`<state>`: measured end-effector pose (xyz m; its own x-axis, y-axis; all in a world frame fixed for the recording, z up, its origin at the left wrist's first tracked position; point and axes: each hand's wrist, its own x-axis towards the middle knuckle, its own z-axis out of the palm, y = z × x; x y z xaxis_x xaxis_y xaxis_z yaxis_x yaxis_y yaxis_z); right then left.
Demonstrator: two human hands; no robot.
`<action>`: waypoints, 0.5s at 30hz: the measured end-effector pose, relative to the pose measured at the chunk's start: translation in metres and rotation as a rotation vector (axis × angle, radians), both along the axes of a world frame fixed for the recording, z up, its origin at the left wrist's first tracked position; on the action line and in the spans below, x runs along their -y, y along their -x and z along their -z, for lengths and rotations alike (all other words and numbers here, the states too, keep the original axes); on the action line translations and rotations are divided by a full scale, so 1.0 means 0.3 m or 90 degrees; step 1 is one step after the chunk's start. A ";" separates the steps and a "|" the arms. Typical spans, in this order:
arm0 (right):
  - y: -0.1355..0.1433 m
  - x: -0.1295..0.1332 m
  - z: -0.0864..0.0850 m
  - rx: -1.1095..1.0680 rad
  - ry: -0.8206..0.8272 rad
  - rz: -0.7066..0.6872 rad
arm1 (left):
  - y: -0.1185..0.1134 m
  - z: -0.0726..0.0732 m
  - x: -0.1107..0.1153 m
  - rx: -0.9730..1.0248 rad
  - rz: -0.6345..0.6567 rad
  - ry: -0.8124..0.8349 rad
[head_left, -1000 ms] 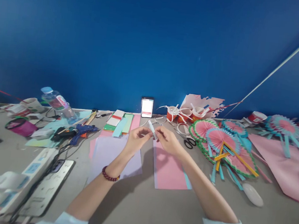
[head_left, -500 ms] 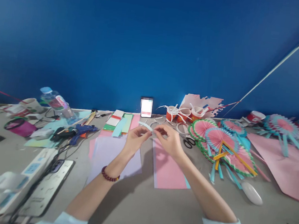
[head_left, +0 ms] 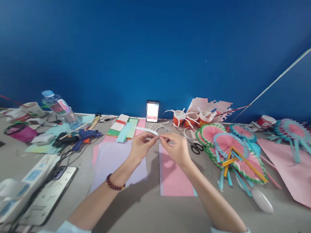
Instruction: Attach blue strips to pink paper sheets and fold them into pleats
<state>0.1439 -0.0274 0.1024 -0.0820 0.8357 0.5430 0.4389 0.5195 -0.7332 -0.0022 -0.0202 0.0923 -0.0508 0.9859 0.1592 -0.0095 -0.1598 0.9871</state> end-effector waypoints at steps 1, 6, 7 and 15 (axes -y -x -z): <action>0.000 0.000 0.000 -0.003 0.003 0.001 | -0.001 0.001 0.001 -0.001 -0.003 0.001; -0.002 -0.005 0.008 -0.011 0.009 0.005 | -0.004 0.000 0.005 0.012 -0.006 0.025; -0.003 -0.006 0.009 -0.013 0.013 0.005 | -0.004 0.000 0.005 0.011 -0.005 0.023; -0.003 -0.004 0.003 -0.021 0.039 0.007 | -0.003 0.007 0.005 0.003 0.006 0.008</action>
